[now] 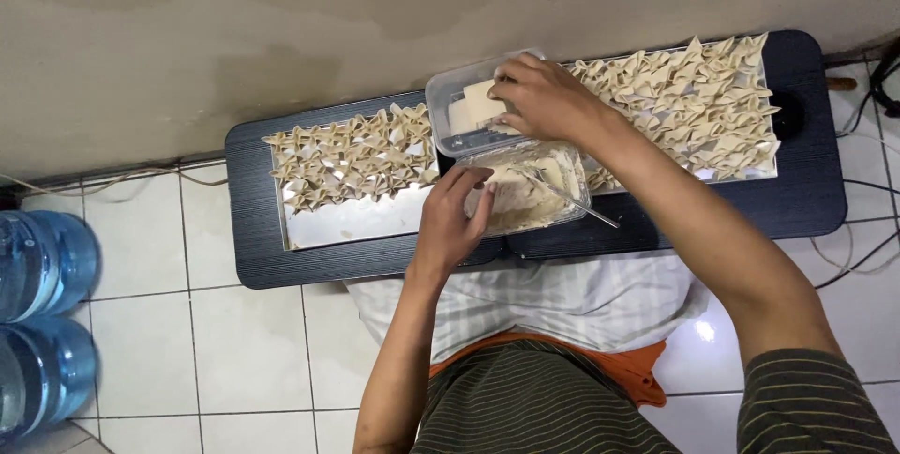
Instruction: Preparing wontons by placing filling on square wrappers and folding them into a specific shape before placing them on a tray.
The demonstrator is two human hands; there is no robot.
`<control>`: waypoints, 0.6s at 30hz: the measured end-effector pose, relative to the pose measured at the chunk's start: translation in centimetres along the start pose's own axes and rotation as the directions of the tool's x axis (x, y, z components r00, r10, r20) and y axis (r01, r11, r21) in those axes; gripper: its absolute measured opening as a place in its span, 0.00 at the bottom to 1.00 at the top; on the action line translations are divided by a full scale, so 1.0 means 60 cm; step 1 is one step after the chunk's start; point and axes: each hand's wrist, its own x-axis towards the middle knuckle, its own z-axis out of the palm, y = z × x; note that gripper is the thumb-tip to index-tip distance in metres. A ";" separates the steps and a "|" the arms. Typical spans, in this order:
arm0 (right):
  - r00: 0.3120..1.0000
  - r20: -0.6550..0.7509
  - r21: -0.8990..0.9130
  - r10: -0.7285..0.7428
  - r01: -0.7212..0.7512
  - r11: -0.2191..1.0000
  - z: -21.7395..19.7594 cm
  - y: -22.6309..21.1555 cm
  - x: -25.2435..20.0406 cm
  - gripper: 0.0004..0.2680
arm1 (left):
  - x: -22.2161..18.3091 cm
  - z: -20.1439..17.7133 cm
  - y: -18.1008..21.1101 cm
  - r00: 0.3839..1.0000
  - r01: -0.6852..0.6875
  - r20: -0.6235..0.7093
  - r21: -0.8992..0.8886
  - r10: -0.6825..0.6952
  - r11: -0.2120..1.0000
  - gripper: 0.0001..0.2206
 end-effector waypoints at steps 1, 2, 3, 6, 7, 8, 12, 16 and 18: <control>1.000 -0.001 0.001 -0.003 0.003 1.000 -0.005 -0.003 0.001 0.12 | -0.001 0.000 -0.001 1.000 0.001 -0.002 0.002 -0.001 1.000 0.06; 1.000 0.006 0.007 -0.003 0.003 1.000 -0.009 -0.005 0.002 0.12 | -0.001 0.000 -0.003 1.000 0.002 -0.007 0.004 -0.002 1.000 0.06; 1.000 0.013 0.013 -0.003 0.003 1.000 -0.014 -0.007 0.003 0.12 | -0.002 0.000 -0.004 1.000 0.003 -0.012 0.005 -0.003 1.000 0.06; 1.000 0.010 -0.002 -0.009 0.009 1.000 -0.014 -0.005 0.005 0.10 | -0.005 0.001 -0.007 1.000 0.002 -0.012 0.010 -0.002 1.000 0.06; 1.000 0.010 0.000 -0.012 0.012 1.000 -0.013 -0.004 0.005 0.10 | -0.008 0.001 -0.008 1.000 0.004 -0.013 0.012 -0.004 1.000 0.06; 1.000 0.008 -0.021 -0.021 0.021 1.000 -0.011 -0.004 0.005 0.10 | -0.012 0.001 -0.009 1.000 0.013 -0.017 0.007 -0.013 1.000 0.06; 0.999 0.026 -0.030 -0.036 0.037 0.999 -0.037 -0.018 0.007 0.11 | -0.023 -0.002 -0.013 0.999 0.041 -0.022 -0.009 -0.041 0.999 0.07; 0.998 0.056 -0.010 -0.008 0.009 1.000 -0.043 -0.023 0.010 0.12 | -0.017 0.003 -0.028 0.998 0.060 -0.023 0.009 -0.060 0.998 0.07; 0.998 0.070 0.000 0.001 -0.001 1.000 -0.056 -0.031 0.006 0.14 | -0.004 0.003 -0.039 0.999 0.013 -0.051 0.095 -0.008 0.995 0.07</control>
